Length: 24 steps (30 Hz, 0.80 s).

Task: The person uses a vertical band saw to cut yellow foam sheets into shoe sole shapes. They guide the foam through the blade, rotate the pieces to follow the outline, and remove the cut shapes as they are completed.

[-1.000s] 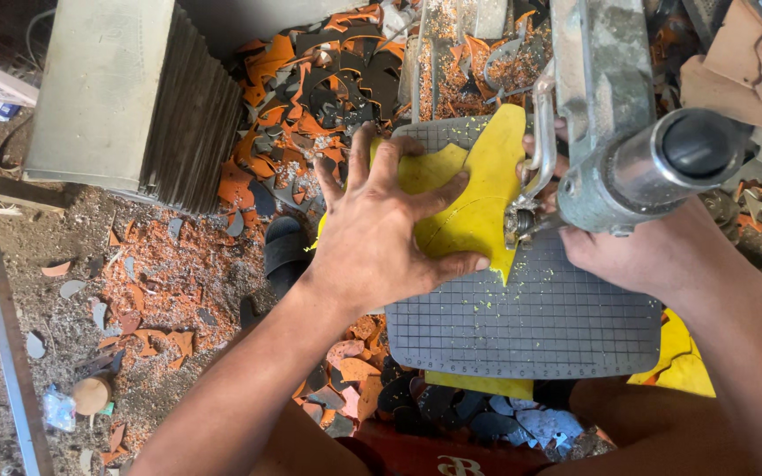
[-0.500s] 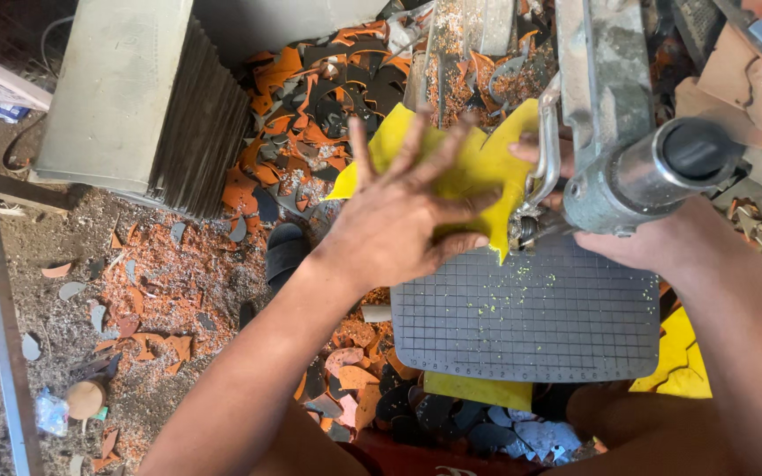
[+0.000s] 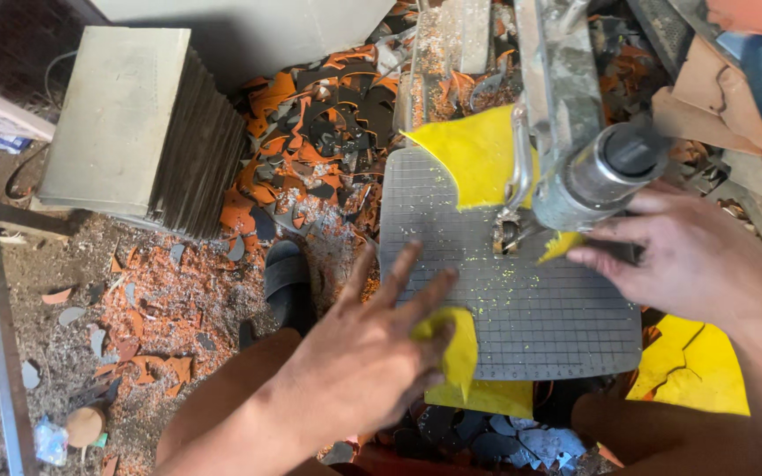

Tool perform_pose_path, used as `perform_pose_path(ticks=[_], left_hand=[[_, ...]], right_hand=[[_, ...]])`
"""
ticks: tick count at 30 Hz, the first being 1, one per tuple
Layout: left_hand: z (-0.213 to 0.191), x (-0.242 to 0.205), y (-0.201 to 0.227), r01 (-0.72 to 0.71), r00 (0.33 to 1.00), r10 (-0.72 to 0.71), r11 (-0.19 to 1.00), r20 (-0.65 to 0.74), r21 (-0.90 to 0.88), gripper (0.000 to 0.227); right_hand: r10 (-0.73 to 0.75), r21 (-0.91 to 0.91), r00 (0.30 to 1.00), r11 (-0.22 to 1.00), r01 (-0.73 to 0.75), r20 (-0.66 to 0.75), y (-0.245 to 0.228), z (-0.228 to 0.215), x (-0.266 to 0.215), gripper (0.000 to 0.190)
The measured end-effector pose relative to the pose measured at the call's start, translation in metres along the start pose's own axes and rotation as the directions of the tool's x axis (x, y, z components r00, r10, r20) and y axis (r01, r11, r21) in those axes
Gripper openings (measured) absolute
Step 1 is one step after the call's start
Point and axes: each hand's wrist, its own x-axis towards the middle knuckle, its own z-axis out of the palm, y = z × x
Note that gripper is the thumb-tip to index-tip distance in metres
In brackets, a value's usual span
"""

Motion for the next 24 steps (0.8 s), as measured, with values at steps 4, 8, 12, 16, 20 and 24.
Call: perform_pose_path(ticks=[4,8,12,16,20,24], left_hand=[[0.003,-0.003,0.016,-0.175,0.982,0.182,0.979,0.058,-0.108,0.034],[0.004,0.000,0.017,-0.319,0.945,0.325,0.941,0.045,-0.116,0.031],[0.005,0.004,0.014,-0.236,0.965,0.222,0.967,-0.142,-0.095,0.028],[0.017,0.019,0.018,-0.169,0.951,0.151,0.985,-0.271,-0.045,0.029],[0.027,0.028,0.021,-0.107,0.958,0.100,0.994,-0.268,-0.013,0.042],[0.028,0.030,0.021,-0.093,0.967,0.097,0.995,-0.236,0.028,0.056]], right_hand=[[-0.448,-0.168,0.802,0.894,0.416,-0.396,0.006,0.015,-0.023,0.041],[-0.387,-0.120,0.854,0.922,0.369,-0.348,-0.002,0.018,-0.046,0.029],[-0.321,-0.033,0.883,0.943,0.330,-0.343,-0.023,0.018,-0.069,0.026],[-0.383,-0.012,0.847,0.913,0.408,-0.367,-0.049,0.032,-0.089,0.025],[-0.565,0.081,0.741,0.773,0.630,-0.363,-0.059,0.036,-0.103,0.028],[-0.477,0.071,0.724,0.810,0.582,-0.499,-0.046,0.015,-0.103,0.032]])
